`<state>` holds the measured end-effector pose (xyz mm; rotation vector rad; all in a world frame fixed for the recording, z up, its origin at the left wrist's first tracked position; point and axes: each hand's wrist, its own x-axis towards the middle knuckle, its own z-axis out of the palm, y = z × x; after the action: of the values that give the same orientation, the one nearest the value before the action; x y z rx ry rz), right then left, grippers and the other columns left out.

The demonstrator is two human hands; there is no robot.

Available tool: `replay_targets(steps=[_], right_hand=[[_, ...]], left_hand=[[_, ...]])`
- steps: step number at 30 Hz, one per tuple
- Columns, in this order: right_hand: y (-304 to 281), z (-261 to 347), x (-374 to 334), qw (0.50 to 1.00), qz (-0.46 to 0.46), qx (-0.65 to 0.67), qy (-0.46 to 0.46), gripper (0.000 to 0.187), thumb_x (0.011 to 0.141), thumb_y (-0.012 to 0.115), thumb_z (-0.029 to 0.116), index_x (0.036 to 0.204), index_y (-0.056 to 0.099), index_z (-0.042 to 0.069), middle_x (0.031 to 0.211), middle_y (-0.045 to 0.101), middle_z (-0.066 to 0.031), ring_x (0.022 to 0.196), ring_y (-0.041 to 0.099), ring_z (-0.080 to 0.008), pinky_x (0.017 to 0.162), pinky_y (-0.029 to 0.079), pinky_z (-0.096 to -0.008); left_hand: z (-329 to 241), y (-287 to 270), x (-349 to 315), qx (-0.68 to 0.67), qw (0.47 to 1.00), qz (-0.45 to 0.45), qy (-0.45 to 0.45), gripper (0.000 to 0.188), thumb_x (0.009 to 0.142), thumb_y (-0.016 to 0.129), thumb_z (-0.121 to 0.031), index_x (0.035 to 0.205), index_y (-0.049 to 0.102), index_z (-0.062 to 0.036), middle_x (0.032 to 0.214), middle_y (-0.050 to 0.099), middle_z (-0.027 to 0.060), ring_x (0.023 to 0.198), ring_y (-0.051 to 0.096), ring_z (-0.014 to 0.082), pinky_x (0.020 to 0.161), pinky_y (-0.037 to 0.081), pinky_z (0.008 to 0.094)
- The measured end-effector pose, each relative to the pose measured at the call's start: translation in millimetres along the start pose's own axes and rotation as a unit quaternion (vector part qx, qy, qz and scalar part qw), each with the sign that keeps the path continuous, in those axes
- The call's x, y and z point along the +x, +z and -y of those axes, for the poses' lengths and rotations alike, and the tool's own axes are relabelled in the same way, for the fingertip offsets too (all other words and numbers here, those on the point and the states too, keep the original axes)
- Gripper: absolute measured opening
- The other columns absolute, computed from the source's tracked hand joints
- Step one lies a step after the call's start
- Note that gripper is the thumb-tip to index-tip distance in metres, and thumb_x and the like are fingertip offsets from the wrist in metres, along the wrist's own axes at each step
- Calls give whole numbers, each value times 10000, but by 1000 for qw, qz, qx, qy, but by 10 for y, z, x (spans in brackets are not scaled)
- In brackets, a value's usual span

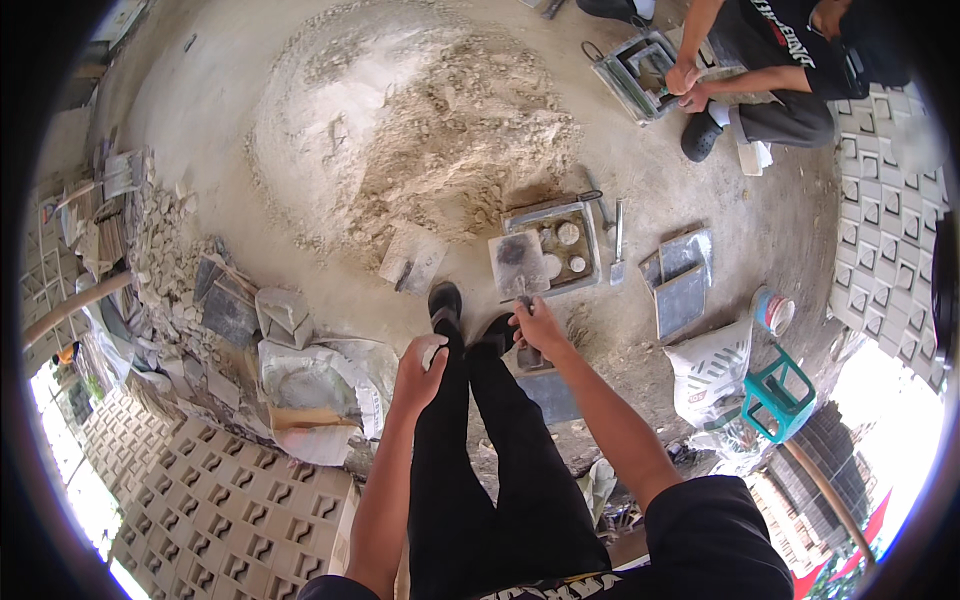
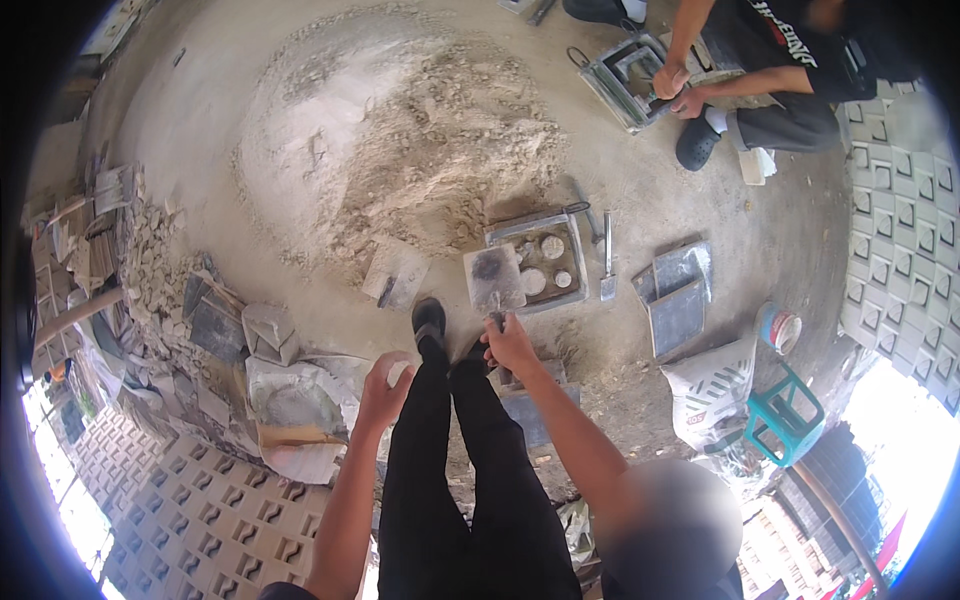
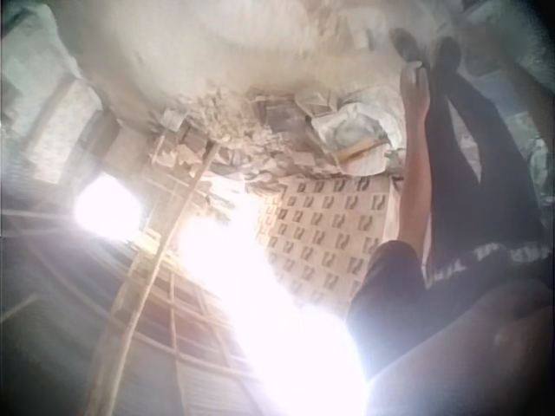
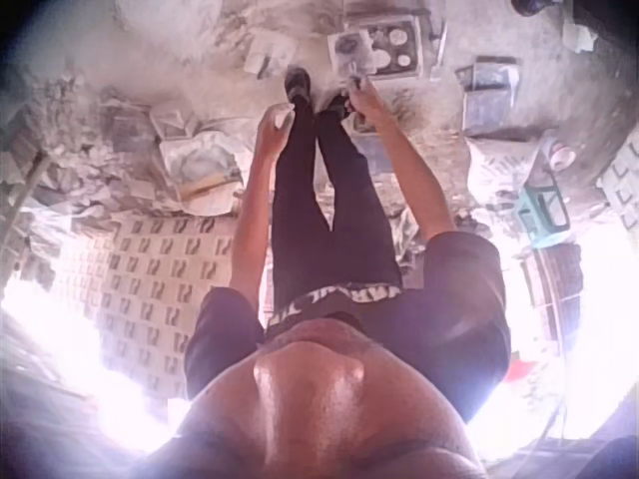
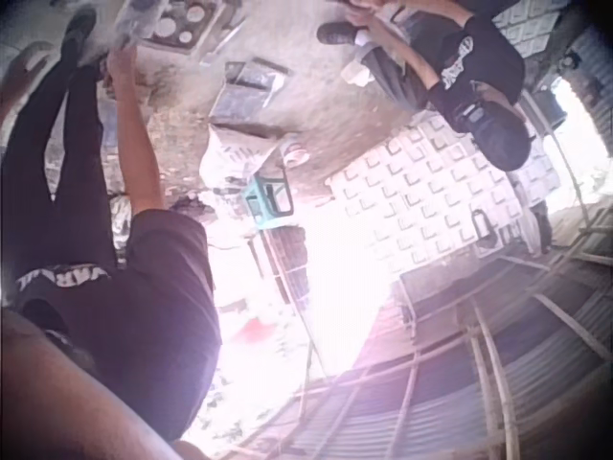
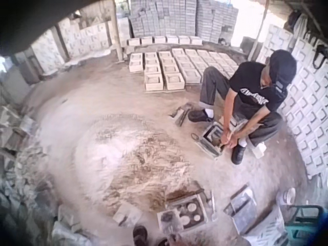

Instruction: The person uses two different trowels to scoop and press a light-colored sandy mixture into a metal mold frame on the ground, smoothing the surface and packing the material into the circular cutouts within the frame.

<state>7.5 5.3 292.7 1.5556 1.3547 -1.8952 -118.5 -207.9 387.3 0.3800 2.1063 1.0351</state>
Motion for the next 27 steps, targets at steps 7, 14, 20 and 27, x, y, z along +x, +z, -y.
replay_targets(steps=[7,14,20,27], right_hand=[[639,208,122,997,22,-59,38,334,966,514,343,985,472,12,676,525,-55,448,509,-136,377,412,-303],[922,-19,823,974,-31,-224,3,467,946,482,424,962,523,-41,690,576,-138,443,552,-220,420,456,-372],[1025,79,1206,974,-9,-221,53,513,953,457,439,1055,527,-59,766,616,-195,511,611,-268,492,488,-399],[934,-678,2342,965,-38,-236,-104,483,967,451,456,969,506,-24,661,596,-136,454,575,-248,441,446,-402]], left_hand=[[181,-275,325,-40,998,-22,-39,237,902,607,-168,1090,625,-25,1068,666,133,1042,623,230,911,455,348],[741,3,628,-100,987,-84,-94,264,908,603,-171,1121,613,-17,1067,668,125,1018,629,209,912,466,339],[1028,434,821,-187,964,-136,-133,256,922,588,-139,1123,604,18,1035,659,113,1000,628,173,872,491,290],[1067,924,821,-210,945,-200,-154,237,919,594,-122,1113,609,14,1044,657,115,1015,622,179,887,493,305]])
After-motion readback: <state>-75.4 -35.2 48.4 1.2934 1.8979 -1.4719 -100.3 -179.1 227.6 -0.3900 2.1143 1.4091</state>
